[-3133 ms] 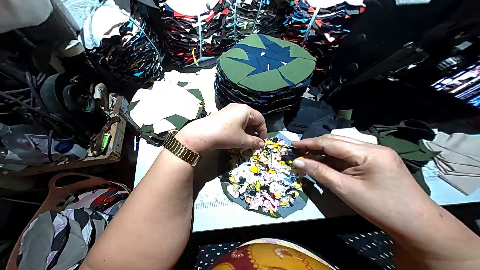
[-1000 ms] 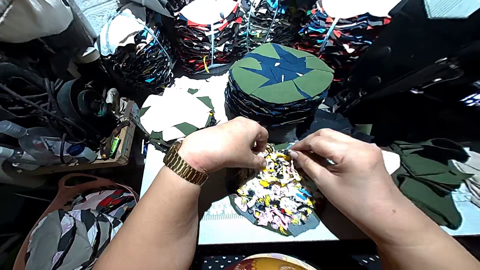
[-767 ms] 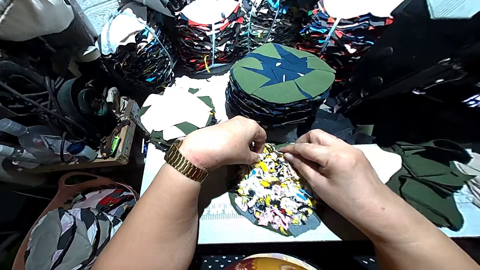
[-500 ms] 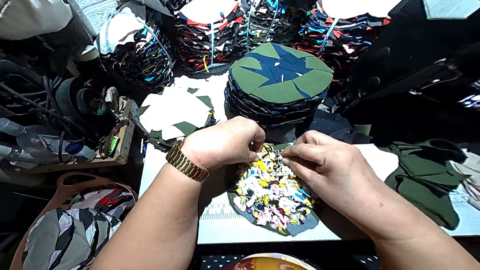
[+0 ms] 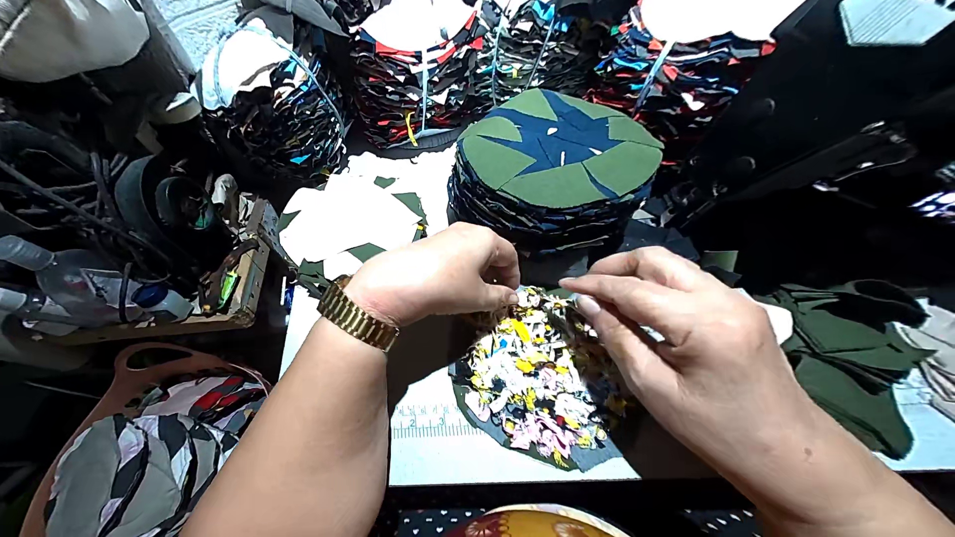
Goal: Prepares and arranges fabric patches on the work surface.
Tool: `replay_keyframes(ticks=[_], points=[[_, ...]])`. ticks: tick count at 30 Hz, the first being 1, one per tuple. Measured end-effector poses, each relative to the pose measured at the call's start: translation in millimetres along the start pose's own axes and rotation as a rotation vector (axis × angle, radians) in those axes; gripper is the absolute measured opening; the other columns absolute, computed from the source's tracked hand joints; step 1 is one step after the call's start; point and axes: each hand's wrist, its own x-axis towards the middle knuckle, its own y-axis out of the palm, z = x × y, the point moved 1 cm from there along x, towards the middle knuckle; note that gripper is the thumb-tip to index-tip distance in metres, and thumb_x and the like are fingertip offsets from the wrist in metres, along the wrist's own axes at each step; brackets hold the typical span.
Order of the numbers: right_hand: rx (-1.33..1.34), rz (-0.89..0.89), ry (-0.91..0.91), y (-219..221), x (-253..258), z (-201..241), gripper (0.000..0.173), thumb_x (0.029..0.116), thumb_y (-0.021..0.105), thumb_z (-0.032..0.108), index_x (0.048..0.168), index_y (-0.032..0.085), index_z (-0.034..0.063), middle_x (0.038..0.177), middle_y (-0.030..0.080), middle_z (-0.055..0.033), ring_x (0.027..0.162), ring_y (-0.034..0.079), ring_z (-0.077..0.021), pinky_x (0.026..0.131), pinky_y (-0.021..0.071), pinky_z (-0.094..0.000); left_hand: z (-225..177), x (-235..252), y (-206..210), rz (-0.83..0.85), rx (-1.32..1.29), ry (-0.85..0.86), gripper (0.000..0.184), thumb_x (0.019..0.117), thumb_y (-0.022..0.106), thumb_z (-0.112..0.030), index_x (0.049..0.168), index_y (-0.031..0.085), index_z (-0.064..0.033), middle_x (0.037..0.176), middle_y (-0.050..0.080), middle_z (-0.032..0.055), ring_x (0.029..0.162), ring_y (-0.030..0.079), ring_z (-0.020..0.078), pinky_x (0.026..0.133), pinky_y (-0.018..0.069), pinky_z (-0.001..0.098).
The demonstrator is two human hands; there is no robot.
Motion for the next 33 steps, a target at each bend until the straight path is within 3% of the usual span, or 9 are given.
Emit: replay_keyframes(ticks=[2,4,6,11,16,23,28,32,33], points=[[0.008,0.064,-0.065,7,-3,7,0.034,0.103,0.05,0.024,0.12,0.075,0.0091,0.123,0.067,-0.0109,0.114,0.064,-0.0248,0.093,0.0545,-0.0419,2,-3,-6,0.031,-0.012,-0.03,0.013,0.0994,0.068,-0.017,0.106,0.076,-0.0093,0.092,0.073,0.0013,0.074,0.064,0.0058,0.071,0.0534,0.0262],[-0.016,0.219,-0.098,24,-12,6,0.05,0.1071,0.039,0.04,0.14,0.064,0.0128,0.151,0.054,-0.0092,0.144,0.046,-0.0284,0.116,0.0407,-0.0499,6,-4,-8,0.035,-0.002,-0.048,0.013,0.0997,0.066,-0.014,0.105,0.076,-0.0087,0.093,0.073,0.002,0.078,0.066,0.0061,0.074,0.0546,0.0263],[-0.112,0.344,-0.109,39,-24,3,0.071,0.106,0.024,0.058,0.156,0.047,0.012,0.164,0.038,-0.0091,0.154,0.03,-0.0275,0.124,0.0271,-0.0528,9,-3,-8,-0.009,0.012,-0.055,0.012,0.0993,0.065,-0.013,0.101,0.076,-0.0085,0.089,0.072,0.0019,0.075,0.065,0.0064,0.071,0.0537,0.0267],[-0.219,0.347,-0.092,41,-38,2,0.076,0.1057,0.02,0.059,0.156,0.045,0.0084,0.165,0.037,-0.0116,0.154,0.03,-0.0277,0.125,0.0246,-0.0531,15,1,-5,-0.124,0.029,0.023,0.013,0.0975,0.064,-0.011,0.096,0.076,-0.0084,0.08,0.069,0.0002,0.065,0.06,0.0045,0.06,0.0493,0.0238],[-0.255,0.329,-0.022,38,-37,9,0.084,0.1031,0.018,0.066,0.152,0.05,0.0059,0.161,0.041,-0.0163,0.153,0.031,-0.0338,0.122,0.021,-0.0647,13,-1,-7,0.001,-0.053,-0.071,0.013,0.099,0.064,-0.012,0.095,0.076,-0.0081,0.068,0.063,-0.0006,0.051,0.05,0.0028,0.048,0.0398,0.0211],[-0.228,0.377,-0.043,51,-40,27,0.088,0.1026,0.019,0.07,0.155,0.045,0.0041,0.165,0.034,-0.0166,0.156,0.026,-0.0318,0.124,0.0218,-0.0592,19,5,-2,-0.028,0.022,-0.035,0.012,0.0987,0.065,-0.015,0.098,0.076,-0.0108,0.072,0.064,-0.0018,0.062,0.055,0.0045,0.059,0.0452,0.0256],[-0.231,0.402,-0.027,52,-36,35,0.09,0.1009,0.019,0.073,0.157,0.043,0.0064,0.166,0.032,-0.0178,0.157,0.021,-0.0342,0.124,0.0158,-0.0644,14,5,-1,-0.02,0.004,-0.031,0.012,0.0996,0.065,-0.016,0.095,0.076,-0.0113,0.07,0.065,-0.0026,0.061,0.056,0.0034,0.059,0.0462,0.024],[-0.193,0.41,-0.012,56,-33,39,0.089,0.1014,0.018,0.072,0.154,0.047,0.0059,0.162,0.039,-0.0186,0.156,0.024,-0.0356,0.124,0.0179,-0.0628,15,5,0,-0.049,0.012,0.007,0.012,0.0988,0.065,-0.015,0.097,0.076,-0.0101,0.069,0.063,-0.0033,0.059,0.053,0.0023,0.058,0.0439,0.0222],[-0.113,0.435,0.018,51,-30,38,0.087,0.1022,0.02,0.071,0.155,0.046,0.0065,0.163,0.038,-0.0172,0.156,0.023,-0.0345,0.125,0.0161,-0.0626,14,5,-1,-0.049,0.01,0.002,0.012,0.099,0.065,-0.015,0.098,0.076,-0.0102,0.072,0.066,-0.0029,0.062,0.057,0.0024,0.061,0.0475,0.0227]])
